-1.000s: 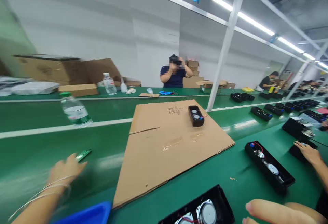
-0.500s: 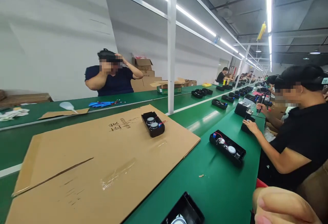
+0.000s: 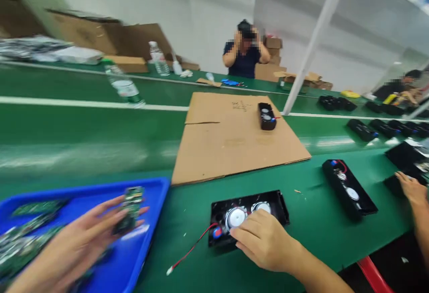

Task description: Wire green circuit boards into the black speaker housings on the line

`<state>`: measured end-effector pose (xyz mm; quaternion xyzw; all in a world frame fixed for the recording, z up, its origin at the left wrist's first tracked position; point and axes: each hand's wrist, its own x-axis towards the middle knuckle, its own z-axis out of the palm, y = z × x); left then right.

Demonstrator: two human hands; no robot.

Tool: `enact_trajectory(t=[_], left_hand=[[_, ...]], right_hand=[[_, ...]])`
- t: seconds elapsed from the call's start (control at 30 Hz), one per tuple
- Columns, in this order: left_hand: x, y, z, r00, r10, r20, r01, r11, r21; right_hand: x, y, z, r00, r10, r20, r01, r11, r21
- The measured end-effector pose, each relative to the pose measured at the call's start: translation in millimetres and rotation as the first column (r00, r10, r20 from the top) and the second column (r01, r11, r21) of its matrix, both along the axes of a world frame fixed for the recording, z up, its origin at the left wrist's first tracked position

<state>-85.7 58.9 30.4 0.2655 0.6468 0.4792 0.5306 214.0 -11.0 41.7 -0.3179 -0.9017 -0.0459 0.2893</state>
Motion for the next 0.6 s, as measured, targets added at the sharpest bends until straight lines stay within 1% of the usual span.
enact_trajectory(t=[0.03, 0.07, 0.1, 0.17, 0.27, 0.4, 0.53, 0.6], left_hand=[[2, -14, -1.8, 0.994, 0.008, 0.11, 0.0, 0.997, -0.072], [7, -25, -3.8, 0.979, 0.01, 0.205, 0.011, 0.995, -0.099], [12, -35, -6.5, 0.96, 0.005, 0.281, 0.021, 0.996, -0.09], [23, -50, -13.9, 0.929, 0.022, 0.37, 0.004, 0.998, -0.069], [32, -67, -28.6, 0.882, 0.014, 0.472, 0.017, 0.998, -0.062], [34, -82, -43.4, 0.83, -0.025, 0.557, 0.062, 0.997, -0.048], [36, -88, -46.1, 0.783, -0.089, 0.616, 0.11, 0.994, 0.004], [39, -89, -44.4, 0.769, -0.114, 0.629, 0.109, 0.993, 0.046]], right_hand=[[-13, 4, -11.1, 1.0, 0.008, -0.001, -0.008, 1.0, -0.028], [-24, 6, -20.7, 1.0, 0.019, -0.014, -0.02, 0.999, -0.043], [-35, 6, -28.0, 0.999, 0.035, -0.024, -0.037, 0.998, -0.052], [-52, 3, -35.6, 0.997, 0.071, -0.026, -0.072, 0.997, -0.033], [-70, 3, -36.1, 0.994, 0.104, 0.03, -0.104, 0.995, 0.011], [-83, 11, -37.6, 0.988, 0.133, 0.082, -0.136, 0.99, 0.031], [-86, 16, -42.2, 0.976, 0.199, 0.087, -0.201, 0.98, 0.009], [-85, 15, -41.6, 0.983, 0.179, 0.037, -0.179, 0.984, -0.005]])
